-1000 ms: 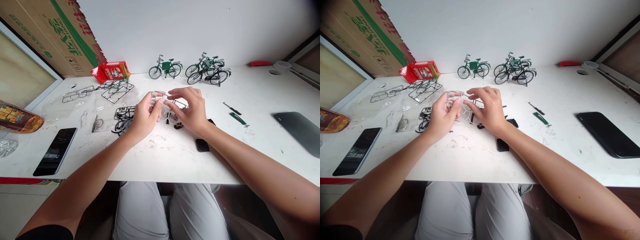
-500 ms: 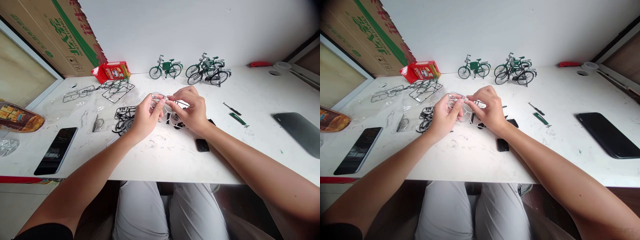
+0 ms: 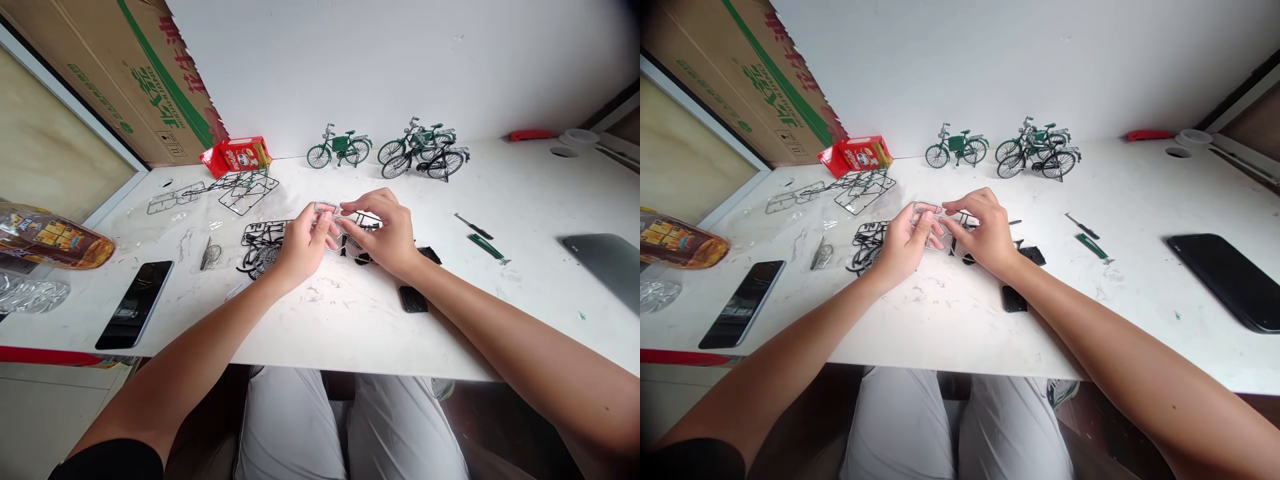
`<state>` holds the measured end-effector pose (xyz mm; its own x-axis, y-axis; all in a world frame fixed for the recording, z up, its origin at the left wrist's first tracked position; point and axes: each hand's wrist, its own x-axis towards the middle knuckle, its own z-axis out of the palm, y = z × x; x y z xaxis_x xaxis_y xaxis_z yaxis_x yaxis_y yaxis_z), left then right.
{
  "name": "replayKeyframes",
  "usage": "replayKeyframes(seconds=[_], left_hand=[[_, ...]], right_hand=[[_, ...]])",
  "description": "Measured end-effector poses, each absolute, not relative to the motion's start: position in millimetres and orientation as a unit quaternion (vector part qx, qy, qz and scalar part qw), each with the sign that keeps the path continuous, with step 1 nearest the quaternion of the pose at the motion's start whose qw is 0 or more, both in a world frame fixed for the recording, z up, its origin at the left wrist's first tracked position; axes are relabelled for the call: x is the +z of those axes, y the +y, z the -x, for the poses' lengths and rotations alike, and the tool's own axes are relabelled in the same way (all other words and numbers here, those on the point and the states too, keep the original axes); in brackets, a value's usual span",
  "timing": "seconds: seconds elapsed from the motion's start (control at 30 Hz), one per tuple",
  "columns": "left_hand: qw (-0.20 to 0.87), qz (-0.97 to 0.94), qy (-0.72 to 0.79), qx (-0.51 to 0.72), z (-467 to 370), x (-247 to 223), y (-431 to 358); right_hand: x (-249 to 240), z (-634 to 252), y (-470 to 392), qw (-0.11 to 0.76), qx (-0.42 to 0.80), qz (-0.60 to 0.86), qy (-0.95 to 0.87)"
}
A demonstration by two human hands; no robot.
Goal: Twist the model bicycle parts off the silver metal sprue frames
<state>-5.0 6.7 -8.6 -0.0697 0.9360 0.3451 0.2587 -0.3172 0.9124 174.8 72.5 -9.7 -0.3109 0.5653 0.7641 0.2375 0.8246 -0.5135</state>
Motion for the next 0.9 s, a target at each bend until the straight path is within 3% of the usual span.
replayKeyframes(seconds=[0.6, 0.9], left_hand=[[0.373, -0.517, 0.491, 0.593, 0.3, -1.5, 5.2], [0.333, -0.477, 0.503, 0.639, 3.1, 0.0, 9.6]], right_hand=[[-1.2, -178.5, 69.4, 0.497, 0.17, 0.299, -0.797], [-8.6, -181.6, 82.3, 0.496, 0.206, 0.31, -0.784]])
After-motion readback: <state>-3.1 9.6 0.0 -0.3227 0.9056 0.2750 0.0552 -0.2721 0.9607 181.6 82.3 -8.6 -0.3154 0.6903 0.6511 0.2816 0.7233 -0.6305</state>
